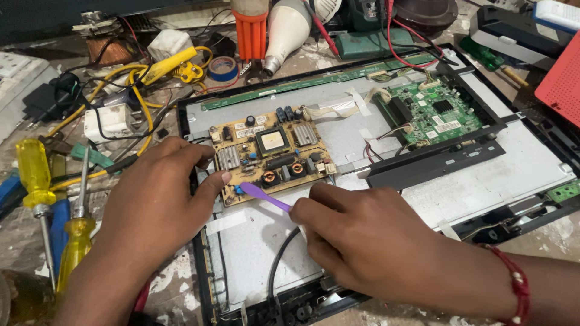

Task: The person uses a purple toothbrush to scrub dust and debris from two circuit boards inside a disassembled flat-screen TV. They scrub the green mainboard first, then move to the yellow power supply board, and finally reconnect a white ribbon cable to the mainboard.

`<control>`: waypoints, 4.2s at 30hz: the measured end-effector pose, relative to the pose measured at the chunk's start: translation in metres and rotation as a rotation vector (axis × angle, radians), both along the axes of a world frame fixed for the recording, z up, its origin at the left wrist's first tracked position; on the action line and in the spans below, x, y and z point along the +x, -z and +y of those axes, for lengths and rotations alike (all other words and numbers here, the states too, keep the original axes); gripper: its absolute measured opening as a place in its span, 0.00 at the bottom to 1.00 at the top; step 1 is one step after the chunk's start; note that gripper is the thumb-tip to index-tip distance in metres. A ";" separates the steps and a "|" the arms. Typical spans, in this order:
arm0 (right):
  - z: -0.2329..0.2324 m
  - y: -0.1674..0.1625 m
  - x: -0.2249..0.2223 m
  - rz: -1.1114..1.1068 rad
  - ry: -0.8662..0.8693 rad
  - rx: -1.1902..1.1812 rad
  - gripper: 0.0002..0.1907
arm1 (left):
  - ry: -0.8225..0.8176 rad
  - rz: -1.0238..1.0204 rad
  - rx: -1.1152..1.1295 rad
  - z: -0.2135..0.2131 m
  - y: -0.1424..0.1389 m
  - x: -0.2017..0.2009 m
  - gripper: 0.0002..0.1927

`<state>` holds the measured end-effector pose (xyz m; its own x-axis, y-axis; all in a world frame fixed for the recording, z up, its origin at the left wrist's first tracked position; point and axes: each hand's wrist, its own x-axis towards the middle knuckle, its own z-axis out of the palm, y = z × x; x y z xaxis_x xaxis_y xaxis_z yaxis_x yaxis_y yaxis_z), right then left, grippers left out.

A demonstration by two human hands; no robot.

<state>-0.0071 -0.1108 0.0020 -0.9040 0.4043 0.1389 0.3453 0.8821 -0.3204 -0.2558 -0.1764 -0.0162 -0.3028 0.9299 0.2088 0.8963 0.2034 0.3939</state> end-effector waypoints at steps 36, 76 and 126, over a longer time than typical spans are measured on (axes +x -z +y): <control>-0.008 0.007 0.005 0.059 0.024 -0.051 0.13 | -0.009 0.010 -0.011 -0.001 0.000 0.000 0.21; 0.017 -0.008 -0.001 0.096 -0.029 0.006 0.11 | 0.020 0.042 0.009 -0.002 0.004 -0.003 0.20; 0.036 0.001 0.006 0.051 -0.136 0.274 0.17 | 0.025 0.013 0.030 -0.001 0.000 0.001 0.20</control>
<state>-0.0009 -0.0746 0.0009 -0.9362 0.2215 0.2730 0.2078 0.9750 -0.0784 -0.2549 -0.1777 -0.0162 -0.2768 0.9303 0.2406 0.9061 0.1693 0.3878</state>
